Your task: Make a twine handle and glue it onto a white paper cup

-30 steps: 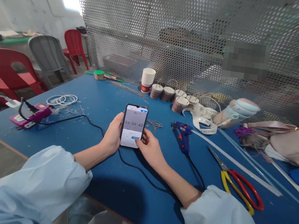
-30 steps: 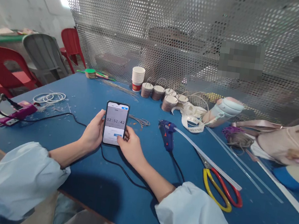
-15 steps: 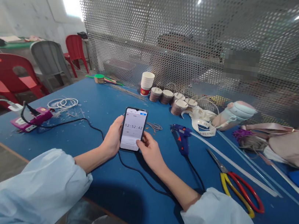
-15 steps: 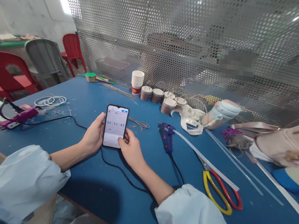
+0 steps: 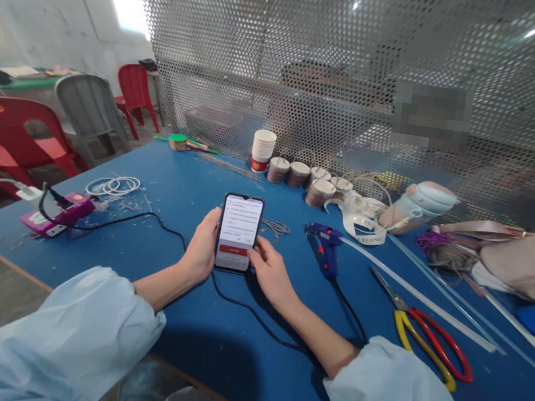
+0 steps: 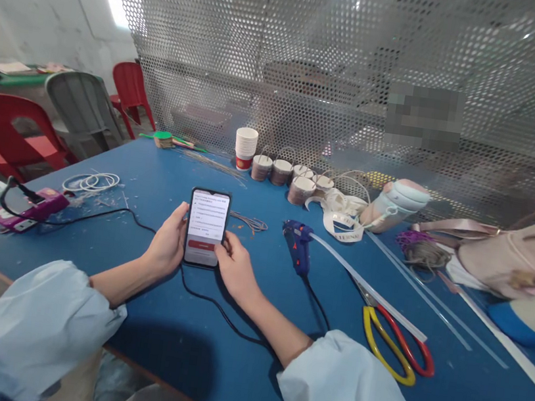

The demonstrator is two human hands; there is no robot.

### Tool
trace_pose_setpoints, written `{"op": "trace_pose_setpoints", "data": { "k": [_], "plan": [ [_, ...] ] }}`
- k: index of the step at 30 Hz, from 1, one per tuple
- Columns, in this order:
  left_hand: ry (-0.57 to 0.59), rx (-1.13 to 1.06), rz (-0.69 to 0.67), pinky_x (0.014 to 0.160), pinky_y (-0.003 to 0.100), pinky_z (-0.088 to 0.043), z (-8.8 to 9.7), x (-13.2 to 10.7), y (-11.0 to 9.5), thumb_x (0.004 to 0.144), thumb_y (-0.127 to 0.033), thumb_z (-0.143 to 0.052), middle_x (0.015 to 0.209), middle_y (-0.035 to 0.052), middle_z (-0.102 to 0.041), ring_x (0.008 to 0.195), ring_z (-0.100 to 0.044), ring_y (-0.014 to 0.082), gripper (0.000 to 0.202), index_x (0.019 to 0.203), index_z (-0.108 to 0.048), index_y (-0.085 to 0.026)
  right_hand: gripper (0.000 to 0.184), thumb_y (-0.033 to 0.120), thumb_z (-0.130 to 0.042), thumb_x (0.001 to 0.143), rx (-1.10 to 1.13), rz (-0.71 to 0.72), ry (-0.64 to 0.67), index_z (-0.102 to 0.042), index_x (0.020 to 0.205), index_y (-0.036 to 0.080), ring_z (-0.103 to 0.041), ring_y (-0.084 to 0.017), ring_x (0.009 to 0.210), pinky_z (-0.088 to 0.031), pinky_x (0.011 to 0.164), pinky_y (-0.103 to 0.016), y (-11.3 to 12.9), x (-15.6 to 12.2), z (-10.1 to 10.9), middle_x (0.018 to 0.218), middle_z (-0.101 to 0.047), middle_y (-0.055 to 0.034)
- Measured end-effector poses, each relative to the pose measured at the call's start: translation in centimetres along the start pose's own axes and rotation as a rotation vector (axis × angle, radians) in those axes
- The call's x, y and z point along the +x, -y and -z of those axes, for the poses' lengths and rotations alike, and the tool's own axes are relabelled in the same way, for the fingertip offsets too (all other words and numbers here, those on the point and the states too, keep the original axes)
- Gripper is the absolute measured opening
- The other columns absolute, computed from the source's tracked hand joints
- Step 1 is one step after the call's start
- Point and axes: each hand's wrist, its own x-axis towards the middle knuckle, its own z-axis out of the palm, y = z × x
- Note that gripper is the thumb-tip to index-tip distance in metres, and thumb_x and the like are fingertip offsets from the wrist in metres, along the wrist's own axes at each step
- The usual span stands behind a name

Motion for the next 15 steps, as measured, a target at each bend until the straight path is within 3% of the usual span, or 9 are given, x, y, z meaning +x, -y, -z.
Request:
{"op": "trace_pose_setpoints", "data": {
  "k": [9,15],
  "plan": [
    [0.019,0.0,-0.027,0.092,0.037,-0.049,0.15,0.11,0.08,0.08,-0.045,-0.061,0.095,0.0051,-0.074,0.1,-0.067,0.0241,0.033,0.096,-0.066,-0.017,0.03,0.027,-0.05,0.081,-0.057,-0.006,-0.015,-0.065,0.107,0.021,-0.059,-0.016,0.075,-0.048,0.086,-0.034,-0.02,0.02,0.03,0.089,-0.069,-0.0007],
    [0.019,0.008,-0.017,0.091,0.038,-0.05,0.05,0.01,0.0,0.08,-0.045,-0.061,0.094,0.0049,-0.075,0.099,-0.068,0.0244,0.034,0.097,-0.066,-0.017,0.027,0.027,-0.051,0.082,-0.047,-0.01,-0.018,-0.065,0.104,0.021,-0.059,-0.015,0.075,-0.047,0.088,-0.034,0.14,0.03,0.05,0.089,-0.069,-0.0003]
  ]
}}
